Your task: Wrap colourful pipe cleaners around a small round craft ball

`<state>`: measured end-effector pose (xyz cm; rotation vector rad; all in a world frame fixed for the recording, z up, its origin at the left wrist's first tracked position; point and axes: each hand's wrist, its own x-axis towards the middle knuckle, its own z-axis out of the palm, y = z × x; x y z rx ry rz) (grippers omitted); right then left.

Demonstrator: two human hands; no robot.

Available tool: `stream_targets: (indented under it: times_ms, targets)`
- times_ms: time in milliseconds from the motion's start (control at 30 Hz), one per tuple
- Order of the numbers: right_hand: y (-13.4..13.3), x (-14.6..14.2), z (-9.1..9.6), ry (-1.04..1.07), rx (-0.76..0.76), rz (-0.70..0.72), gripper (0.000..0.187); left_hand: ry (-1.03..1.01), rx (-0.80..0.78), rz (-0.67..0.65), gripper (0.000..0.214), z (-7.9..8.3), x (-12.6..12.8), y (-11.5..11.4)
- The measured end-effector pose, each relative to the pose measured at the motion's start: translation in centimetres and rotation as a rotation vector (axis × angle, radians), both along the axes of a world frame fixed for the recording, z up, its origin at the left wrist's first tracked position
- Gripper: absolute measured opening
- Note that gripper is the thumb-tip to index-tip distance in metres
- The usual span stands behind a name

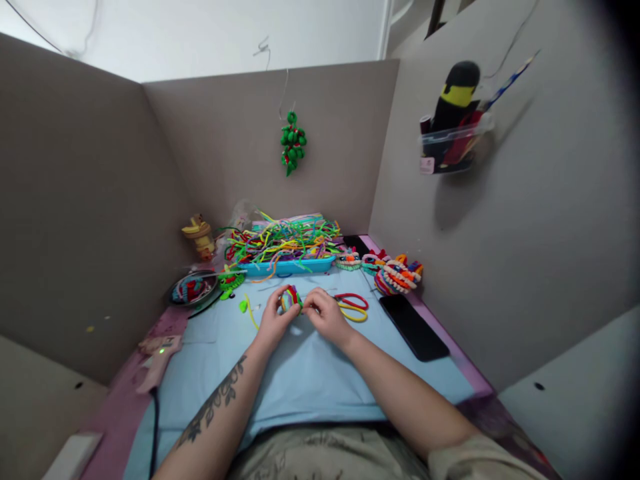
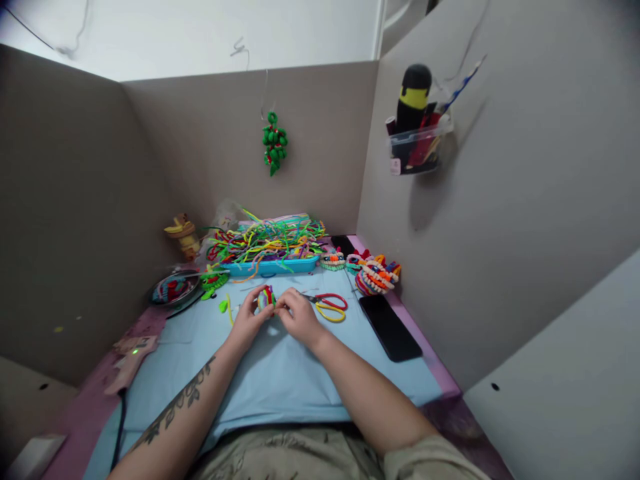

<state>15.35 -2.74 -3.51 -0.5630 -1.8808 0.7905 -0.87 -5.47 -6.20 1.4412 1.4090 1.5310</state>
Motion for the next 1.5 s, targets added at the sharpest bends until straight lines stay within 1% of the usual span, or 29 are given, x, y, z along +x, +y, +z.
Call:
stream_targets:
  times_ms: [67,167,300,433,533,600,700,833,900,1033,1133,1167,1233,1300,1333,1400,1500]
  targets:
    - [0.4,0.1,-0.1,0.066,-0.15,0.016,0.003,-0.023,-0.016,-0.053,0.054,0.1,0.0,-0.1]
    - [1.4,0.0,-0.6,0.177,-0.417,0.014,0.021,-0.005,-0.025,-0.074,0.057,0.4,0.1,-0.4]
    - [2.1,-0.3,-1.1,0.183,-0.688,0.1,0.03,0.108,-0.028,-0.059,0.057,0.9,0.3,-0.7]
    - [1.9,-0.5,-0.9,0.193,-0.879,0.172,0.03,0.18,0.032,-0.106,0.054,1.2,0.7,-1.1]
    - [2.0,-0.4,-0.9,0.196,-0.95,0.215,0.026,0.206,0.057,-0.134,0.055,1.3,1.0,-1.4]
    - [2.1,-0.3,-1.0,0.192,-0.951,0.227,0.024,0.225,0.051,-0.14,0.055,1.4,1.1,-1.6]
    - [2.2,-0.2,-1.0,0.167,-0.906,0.224,0.023,0.252,0.054,-0.129,0.055,1.4,1.1,-1.7]
    - [2.4,0.0,-1.0,0.123,-0.839,0.194,0.023,0.274,0.071,-0.128,0.055,1.2,0.8,-1.6]
    - [2.5,0.0,-1.0,0.112,-0.833,0.181,0.023,0.282,0.074,-0.138,0.055,1.1,0.7,-1.5]
    - [2.7,0.1,-1.4,0.099,-0.853,0.167,0.029,0.305,0.064,-0.13,0.055,1.0,0.6,-1.1]
    - [2.8,0.1,-1.5,0.159,-0.854,0.112,0.038,0.293,0.044,-0.065,0.053,1.1,0.4,-0.8]
    - [2.7,0.1,-1.4,0.191,-0.822,0.108,0.04,0.279,0.03,-0.038,0.053,1.2,0.3,-0.7]
    - [2.5,0.2,-1.0,0.215,-0.686,0.14,0.036,0.253,0.002,0.005,0.053,1.3,0.1,-0.7]
    - [2.1,0.3,-0.6,0.162,-0.528,0.162,0.029,0.24,-0.005,0.022,0.053,1.4,0.0,-0.6]
    - [1.9,0.3,-0.3,0.121,-0.459,0.147,0.022,0.239,0.001,0.02,0.053,1.4,0.0,-0.7]
    - [1.7,0.5,0.1,0.065,-0.349,0.084,0.008,0.25,0.016,-0.007,0.052,1.5,0.0,-0.8]
    - [1.8,0.9,0.5,0.085,-0.236,0.009,0.007,0.292,0.019,-0.134,0.051,1.7,0.3,-1.1]
